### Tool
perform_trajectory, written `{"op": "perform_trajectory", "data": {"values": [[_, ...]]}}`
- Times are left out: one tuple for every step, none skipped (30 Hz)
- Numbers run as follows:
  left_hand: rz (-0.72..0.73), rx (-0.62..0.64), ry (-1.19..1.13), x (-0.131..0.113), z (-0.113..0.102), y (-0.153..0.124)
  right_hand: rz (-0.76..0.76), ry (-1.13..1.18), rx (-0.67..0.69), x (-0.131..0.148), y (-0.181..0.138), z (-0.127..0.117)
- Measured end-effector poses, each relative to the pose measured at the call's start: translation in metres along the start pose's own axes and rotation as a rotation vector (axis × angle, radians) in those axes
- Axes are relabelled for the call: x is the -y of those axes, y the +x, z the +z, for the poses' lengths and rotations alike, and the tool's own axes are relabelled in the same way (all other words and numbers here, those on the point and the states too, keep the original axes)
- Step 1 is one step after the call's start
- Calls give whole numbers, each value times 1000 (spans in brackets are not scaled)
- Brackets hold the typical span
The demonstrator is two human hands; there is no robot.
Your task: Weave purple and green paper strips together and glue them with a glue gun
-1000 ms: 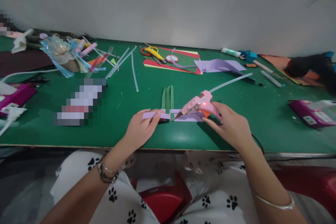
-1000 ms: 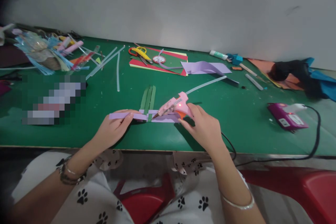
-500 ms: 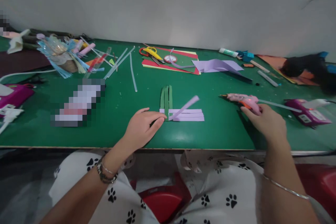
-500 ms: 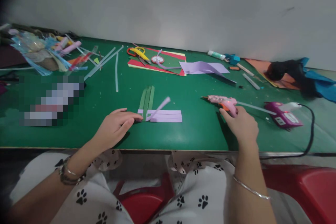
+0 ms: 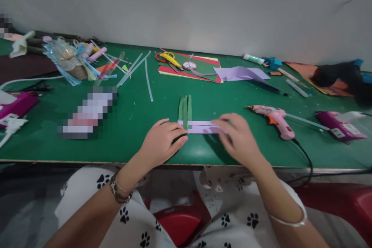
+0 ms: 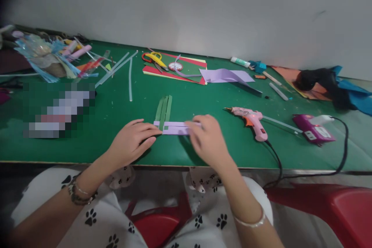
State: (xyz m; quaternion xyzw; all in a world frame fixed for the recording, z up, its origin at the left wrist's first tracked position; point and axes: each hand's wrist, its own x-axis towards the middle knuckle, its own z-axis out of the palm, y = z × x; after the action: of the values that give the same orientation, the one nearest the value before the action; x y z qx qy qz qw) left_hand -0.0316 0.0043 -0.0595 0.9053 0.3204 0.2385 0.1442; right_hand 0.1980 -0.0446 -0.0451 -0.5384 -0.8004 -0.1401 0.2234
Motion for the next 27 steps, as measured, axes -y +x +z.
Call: {"op": "perform_trajectory", "data": {"values": [[7,0,-9,0,0,0,-67,37,58,11,2,5],[12,-1,-22,0,1,0,-95,51,103,20,3,9],[14,-2,-35,1,1,-1,-114,59,142,27,4,12],[13,-4,-46,1,1,-1,-117,61,177,32,4,14],[9,-7,-54,1,1,-1,-111,58,208,35,5,15],[5,-9,-59,1,1,-1,-104,54,239,37,5,15],[2,-10,-63,1,1,-1,-94,49,266,37,6,15],[-1,-9,-65,1,1,-1,-85,42,289,37,6,14],[-3,-8,-68,1,1,-1,-78,36,306,37,7,14],[-5,-7,-68,0,1,-1,-72,30,315,36,7,13],[-7,-7,-68,0,1,-1,-66,23,317,35,6,13],[-11,-5,-67,0,1,-1,-57,16,312,34,6,13],[-14,-3,-66,0,0,-1,-47,7,304,32,4,12],[-16,-1,-65,0,0,-1,-35,-1,294,30,3,12],[-18,0,-64,0,0,-1,-20,-9,282,27,1,11],[-19,1,-65,0,0,-1,-1,-17,266,24,0,10],[-18,0,-66,0,0,-1,19,-26,245,21,-2,9],[-16,0,-68,0,0,-1,38,-33,224,19,-3,8],[-14,-2,-69,0,0,-1,51,-40,205,18,-4,8],[-13,-2,-69,0,0,-1,55,-43,194,18,-5,7],[-12,-1,-67,0,0,-1,47,-42,194,18,-5,8],[-12,0,-64,0,0,-1,26,-36,208,20,-4,9],[-13,1,-61,0,0,0,-1,-26,230,23,-3,10],[-15,3,-58,0,0,0,-30,-17,256,26,-2,11],[-17,4,-56,0,0,0,-54,-11,282,29,-1,12],[-20,6,-55,-1,0,0,-70,-7,303,32,1,13],[-21,8,-55,-1,0,0,-77,-4,318,34,2,13]]}}
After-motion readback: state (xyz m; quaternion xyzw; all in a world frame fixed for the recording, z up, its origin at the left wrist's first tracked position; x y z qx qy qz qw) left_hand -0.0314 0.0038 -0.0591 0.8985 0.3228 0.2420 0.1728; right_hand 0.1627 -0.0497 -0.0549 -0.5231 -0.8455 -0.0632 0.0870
